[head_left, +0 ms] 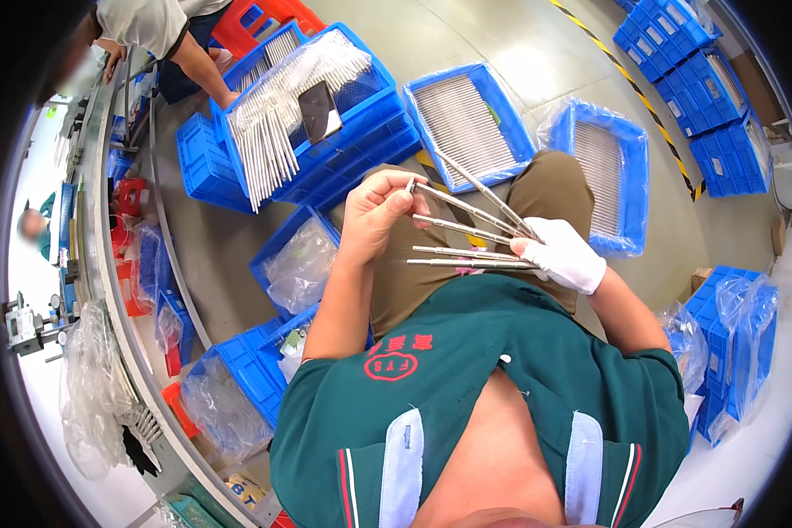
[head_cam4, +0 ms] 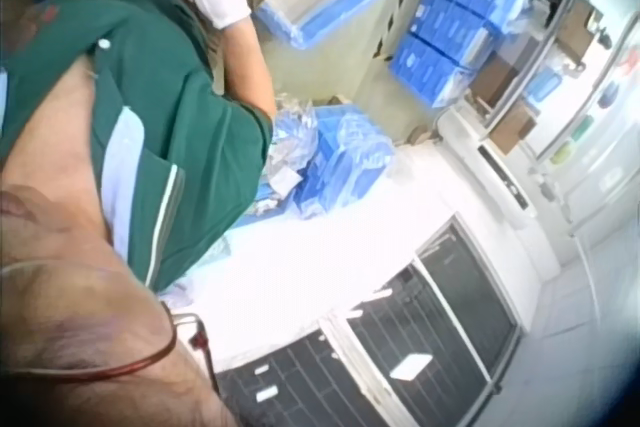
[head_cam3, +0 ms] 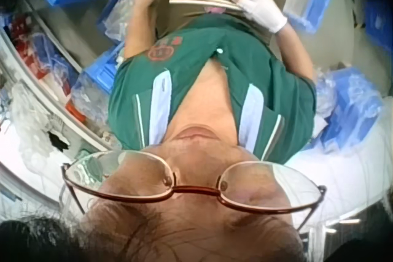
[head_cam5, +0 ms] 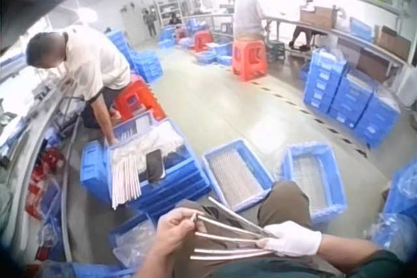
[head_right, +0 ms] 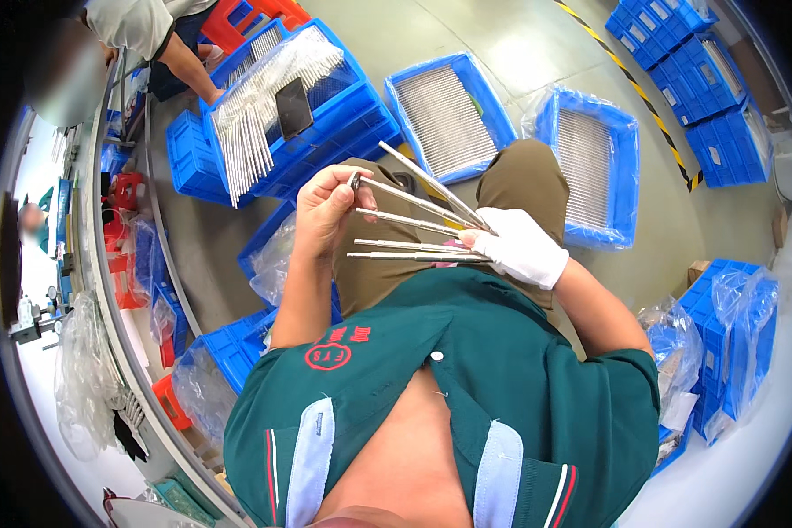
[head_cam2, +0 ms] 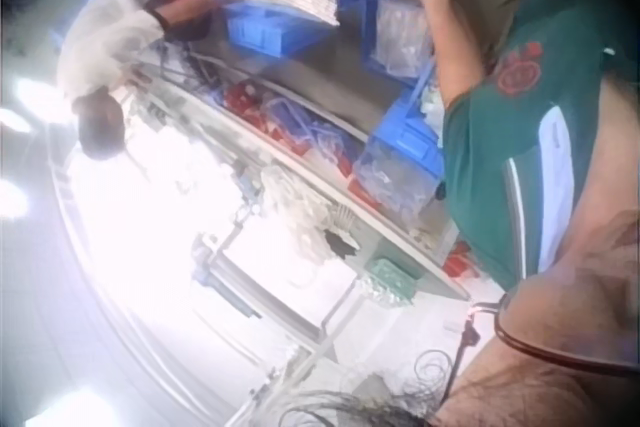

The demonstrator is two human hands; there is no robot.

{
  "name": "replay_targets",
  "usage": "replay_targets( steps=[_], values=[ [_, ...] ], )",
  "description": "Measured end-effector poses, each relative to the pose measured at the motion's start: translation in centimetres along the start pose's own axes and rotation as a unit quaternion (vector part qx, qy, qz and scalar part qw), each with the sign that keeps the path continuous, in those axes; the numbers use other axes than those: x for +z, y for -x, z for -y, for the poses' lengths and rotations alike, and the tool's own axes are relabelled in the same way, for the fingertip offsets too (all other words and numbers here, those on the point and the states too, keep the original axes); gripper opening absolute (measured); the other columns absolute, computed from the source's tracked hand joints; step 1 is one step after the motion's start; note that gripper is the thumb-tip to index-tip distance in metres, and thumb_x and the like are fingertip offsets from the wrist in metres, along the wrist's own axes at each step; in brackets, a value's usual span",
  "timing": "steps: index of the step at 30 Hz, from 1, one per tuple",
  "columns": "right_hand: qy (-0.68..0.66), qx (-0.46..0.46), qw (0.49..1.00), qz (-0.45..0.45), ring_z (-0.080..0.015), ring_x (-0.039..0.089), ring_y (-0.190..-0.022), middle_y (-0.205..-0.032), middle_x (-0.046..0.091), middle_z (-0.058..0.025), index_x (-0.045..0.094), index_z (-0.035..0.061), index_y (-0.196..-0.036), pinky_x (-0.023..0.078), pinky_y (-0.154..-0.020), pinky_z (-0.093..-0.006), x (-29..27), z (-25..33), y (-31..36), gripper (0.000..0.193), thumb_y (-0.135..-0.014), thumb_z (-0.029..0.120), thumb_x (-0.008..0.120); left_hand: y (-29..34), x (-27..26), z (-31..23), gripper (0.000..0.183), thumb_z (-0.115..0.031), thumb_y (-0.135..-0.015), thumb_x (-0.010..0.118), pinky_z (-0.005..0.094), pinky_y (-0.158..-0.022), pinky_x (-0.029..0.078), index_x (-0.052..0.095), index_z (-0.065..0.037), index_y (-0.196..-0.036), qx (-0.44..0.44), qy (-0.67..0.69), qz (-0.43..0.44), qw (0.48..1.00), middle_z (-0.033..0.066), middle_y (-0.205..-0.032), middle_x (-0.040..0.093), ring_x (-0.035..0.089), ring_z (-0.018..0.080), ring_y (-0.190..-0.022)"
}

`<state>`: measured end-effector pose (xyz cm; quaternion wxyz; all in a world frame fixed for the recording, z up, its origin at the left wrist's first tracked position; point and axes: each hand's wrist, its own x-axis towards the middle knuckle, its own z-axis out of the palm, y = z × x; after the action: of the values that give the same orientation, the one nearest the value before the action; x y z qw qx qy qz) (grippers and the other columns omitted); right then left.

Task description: The person assembles small metal tubes and circular metal caps by hand, taking them from blue bins and plastic bags and fitting them together.

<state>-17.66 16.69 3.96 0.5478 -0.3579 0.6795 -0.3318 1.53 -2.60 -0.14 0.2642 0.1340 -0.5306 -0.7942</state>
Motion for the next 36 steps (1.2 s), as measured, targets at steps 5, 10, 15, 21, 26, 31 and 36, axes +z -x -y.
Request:
replay_targets(
  steps=[5,10,15,21,26,31,36],
  values=[
    [-0.008,0.006,1.0,0.007,-0.0068,0.04,-0.049,-0.059,0.047,-0.0005,0.057,0.0026,-0.081,0.033,-0.045,-0.0246,0.2,0.3,0.2,0.023,-0.085,0.025,0.057,-0.2,-0.4,0.1,0.026,-0.016,-0.084,0.059,0.0259,-0.062,0.049,0.057,0.003,-0.101,-0.02,-0.012,0.016,1.0,0.0103,-0.075,0.062,0.06,0.0145,-0.065],
    [-0.043,0.014,0.999,0.031,-0.0071,0.04,-0.05,-0.058,0.047,-0.0009,0.057,0.0021,-0.08,0.033,-0.046,-0.0257,0.3,0.3,0.2,0.027,-0.085,0.029,0.057,-0.3,0.3,0.0,0.023,-0.008,-0.079,0.062,0.026,-0.066,0.05,0.06,0.003,-0.099,-0.063,-0.011,0.049,0.997,0.0095,-0.078,0.063,0.062,0.0151,-0.07],
    [0.006,-0.008,0.999,0.05,-0.0078,0.041,-0.051,-0.057,0.046,-0.0005,0.055,0.0027,-0.075,0.033,-0.047,-0.0259,0.5,0.9,-0.2,0.03,-0.085,0.031,0.057,-0.7,1.4,-0.1,0.03,0.005,-0.069,0.069,0.0281,-0.067,0.054,0.061,0.004,-0.098,-0.121,-0.025,0.095,0.988,0.0095,-0.082,0.064,0.066,0.0206,-0.076],
    [-0.061,0.009,0.997,0.052,-0.0068,0.04,-0.05,-0.057,0.045,0.0011,0.054,0.0043,-0.076,0.032,-0.046,-0.0241,0.9,0.7,-0.9,0.026,-0.085,0.029,0.055,-0.5,1.4,2.4,0.024,0.002,-0.071,0.069,0.0297,-0.065,0.054,0.061,0.002,-0.093,-0.107,0.042,0.045,0.992,0.011,-0.083,0.065,0.066,0.0216,-0.074],
    [-0.095,0.022,0.993,0.068,-0.0055,0.038,-0.049,-0.058,0.044,0.0016,0.057,0.0044,-0.08,0.03,-0.044,-0.0227,0.9,0.4,-0.7,0.024,-0.086,0.028,0.055,-0.2,2.1,1.3,0.02,-0.003,-0.075,0.067,0.0292,-0.061,0.053,0.06,0.003,-0.093,-0.109,-0.027,0.024,0.993,0.0107,-0.076,0.063,0.064,0.0192,-0.066],
    [-0.104,0.041,0.99,0.09,-0.0043,0.036,-0.049,-0.06,0.044,0.0028,0.059,0.0037,-0.089,0.029,-0.043,-0.0221,0.1,-0.6,0.1,0.024,-0.086,0.027,0.057,-0.3,-2.3,-1.0,0.024,-0.017,-0.085,0.058,0.0278,-0.056,0.05,0.058,0.003,-0.096,0.058,0.002,-0.009,0.998,0.0117,-0.07,0.061,0.059,0.0173,-0.058],
    [-0.047,-0.009,0.994,0.101,-0.0054,0.038,-0.049,-0.059,0.044,0.0016,0.052,0.0049,-0.075,0.03,-0.043,-0.0229,0.6,-0.7,-0.1,0.028,-0.083,0.031,0.059,-1.3,-1.0,-0.1,0.029,-0.02,-0.084,0.06,0.0279,-0.058,0.05,0.056,0.004,-0.099,-0.025,0.028,0.031,0.999,0.0107,-0.073,0.061,0.06,0.0163,-0.062]
  ],
)
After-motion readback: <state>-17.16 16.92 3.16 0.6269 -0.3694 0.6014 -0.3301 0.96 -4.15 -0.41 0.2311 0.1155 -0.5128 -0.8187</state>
